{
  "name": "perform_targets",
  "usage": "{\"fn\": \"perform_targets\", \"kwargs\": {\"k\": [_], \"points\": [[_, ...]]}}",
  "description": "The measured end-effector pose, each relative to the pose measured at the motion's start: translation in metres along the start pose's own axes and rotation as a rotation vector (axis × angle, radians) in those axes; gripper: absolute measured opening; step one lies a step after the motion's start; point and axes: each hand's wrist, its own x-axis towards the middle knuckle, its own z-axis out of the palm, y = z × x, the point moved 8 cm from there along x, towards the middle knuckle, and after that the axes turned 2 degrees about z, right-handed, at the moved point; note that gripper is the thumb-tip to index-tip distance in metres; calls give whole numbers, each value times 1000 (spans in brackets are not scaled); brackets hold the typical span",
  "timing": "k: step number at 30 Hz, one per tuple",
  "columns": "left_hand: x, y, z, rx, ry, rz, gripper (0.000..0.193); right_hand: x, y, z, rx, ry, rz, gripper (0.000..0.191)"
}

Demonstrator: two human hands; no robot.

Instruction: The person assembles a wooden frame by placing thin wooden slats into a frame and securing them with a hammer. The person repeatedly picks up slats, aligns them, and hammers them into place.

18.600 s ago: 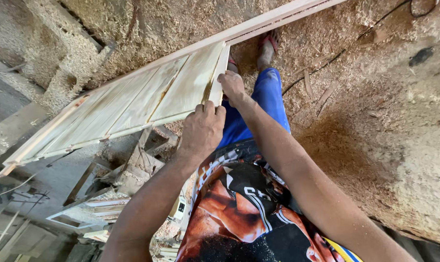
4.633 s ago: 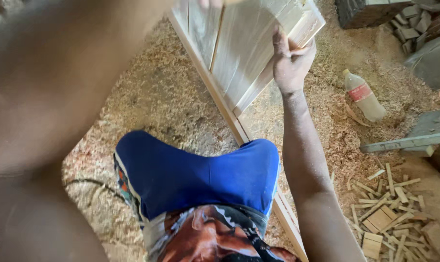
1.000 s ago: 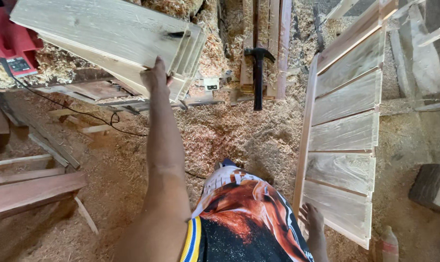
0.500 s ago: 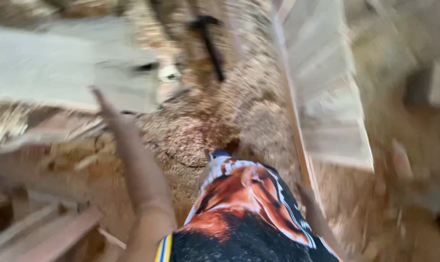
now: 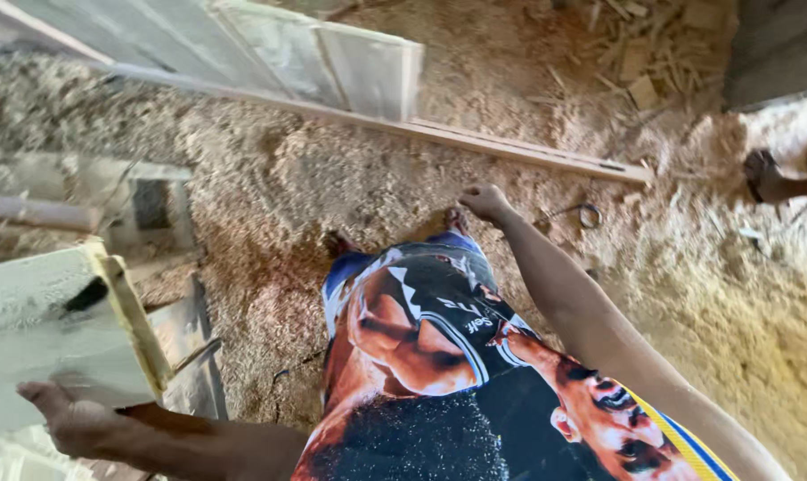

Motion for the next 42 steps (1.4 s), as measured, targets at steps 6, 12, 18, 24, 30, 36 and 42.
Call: {"fn": "perform_targets", "kwargs": {"k": [6,12,18,24,30,36,42], "points": [[-154,82,125,-163,-574,-29,25,-20,55,-46,375,-34,35,26],[-412,176,268,-659,-1395,-452,28,-23,15,-47,1052,-431,81,45],[-652,217,283,-525,-1671,-1217,55,-13,-24,-86,1572,-543,-144,46],[-766,159,284,18,-2073,-1225,68,-4,55,-111,1756,-238,50,47],[-760,133,331,390,-2483,-475,57,15,111,-122,1504,-164,334,48],[-689,145,416,635,-1932,-1109,60,62,125,-118,979,-250,699,50],[-690,121,437,581,-2016,-831,44,128,99,-113,773,-374,668,52]]}}
